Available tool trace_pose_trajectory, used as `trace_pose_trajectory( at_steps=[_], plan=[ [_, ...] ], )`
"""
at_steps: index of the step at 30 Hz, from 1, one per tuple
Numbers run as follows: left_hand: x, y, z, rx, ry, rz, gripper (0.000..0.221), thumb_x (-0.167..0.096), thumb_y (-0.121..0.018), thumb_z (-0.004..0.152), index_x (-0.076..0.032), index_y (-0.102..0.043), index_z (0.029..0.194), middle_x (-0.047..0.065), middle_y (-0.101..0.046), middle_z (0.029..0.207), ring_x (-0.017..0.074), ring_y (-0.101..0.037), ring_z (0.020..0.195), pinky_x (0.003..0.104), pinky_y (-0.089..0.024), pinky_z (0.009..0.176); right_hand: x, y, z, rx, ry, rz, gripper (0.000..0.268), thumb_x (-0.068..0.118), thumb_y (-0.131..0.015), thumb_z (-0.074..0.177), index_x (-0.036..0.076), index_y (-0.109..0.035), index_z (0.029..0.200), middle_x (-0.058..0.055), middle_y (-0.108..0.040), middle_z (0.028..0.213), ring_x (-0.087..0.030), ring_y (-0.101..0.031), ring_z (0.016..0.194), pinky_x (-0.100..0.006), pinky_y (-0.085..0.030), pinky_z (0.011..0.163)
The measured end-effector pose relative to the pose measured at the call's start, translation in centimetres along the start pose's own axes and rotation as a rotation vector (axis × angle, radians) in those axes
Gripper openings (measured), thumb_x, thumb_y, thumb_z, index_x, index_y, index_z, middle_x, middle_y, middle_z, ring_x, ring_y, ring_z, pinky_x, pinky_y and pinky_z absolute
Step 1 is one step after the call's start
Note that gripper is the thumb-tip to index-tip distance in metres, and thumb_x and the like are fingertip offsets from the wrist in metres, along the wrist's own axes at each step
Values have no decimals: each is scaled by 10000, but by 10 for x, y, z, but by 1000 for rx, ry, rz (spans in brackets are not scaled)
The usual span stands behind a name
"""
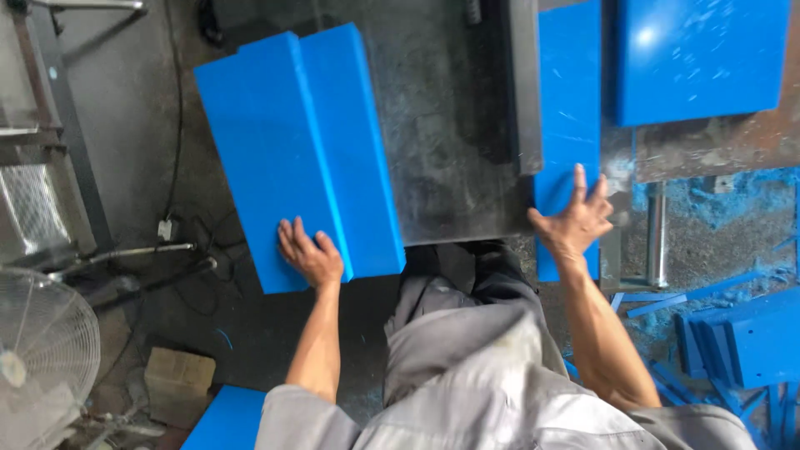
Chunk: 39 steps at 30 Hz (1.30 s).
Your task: Cutting and trimming blue plastic foam blocks using a table saw and a hand tool in a manufacturing setting.
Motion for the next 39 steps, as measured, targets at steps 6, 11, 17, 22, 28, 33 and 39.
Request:
trace_pose_trajectory(
  at_steps=[6,11,17,22,28,33,39],
  plan=[
    [12,-10,-2,32,8,-16,559,-322,-473,1048,-66,-429,1543,243,-350,1648,411,-277,1552,633,-149,1258,-69,22,-99,97,-41,515,1192,235,-895,666,191,-266,1678,-236,-381,1596,-406,-418,1414,-580,-418,1092],
    [14,-7,-7,80,23,-35,588,-314,-487,1045,-70,-388,1570,252,-297,1670,417,-247,1571,648,-141,1261,-77,44,-208,101,-193,1063,1143,154,-844,701,145,-264,1686,-187,-501,1543,-298,-557,1318,-422,-509,1022],
    [26,1,-3,129,-32,-192,657,-340,-547,1011,-62,-357,1576,279,-245,1675,453,-198,1570,688,-124,1234,33,46,-235,-12,-38,989,1080,257,-874,749,92,-335,1670,-202,-505,1563,-297,-556,1352,-427,-508,1084],
    [67,10,39,223,86,-175,946,-490,-781,843,-103,-301,1561,295,-165,1645,468,-145,1545,736,-48,1151,159,5,-180,135,107,1091,1041,315,-892,715,147,-365,1598,-180,-556,1489,-280,-615,1245,-414,-570,992],
    [148,-7,101,405,288,-640,1163,-412,-926,701,20,-269,1557,331,-391,1524,452,-426,1407,514,-418,1122,259,-43,-149,53,240,819,903,335,-881,689,173,-488,1486,-153,-654,1338,-297,-676,1169,-457,-558,1010],
    [163,-39,92,546,356,-812,1216,-429,-940,706,82,-220,1543,297,-572,1388,384,-614,1273,419,-549,1026,288,-77,-143,-90,451,372,935,459,-905,726,184,-484,1514,-170,-475,1502,-393,-449,1309,-580,-370,1039],
    [146,-22,101,540,284,-863,1121,-479,-915,688,83,-347,1473,273,-632,1327,353,-669,1193,409,-578,985,297,-103,-140,-65,675,251,883,526,-829,831,304,-428,1585,-224,-328,1632,-419,-396,1380,-559,-343,1075]
  ],
)
Point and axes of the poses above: each hand's wrist, its own z-axis towards the middle knuckle, its own y-axis out of the back of the hand, x = y × z, the point moved 6 cm from there along z, towards the middle knuckle
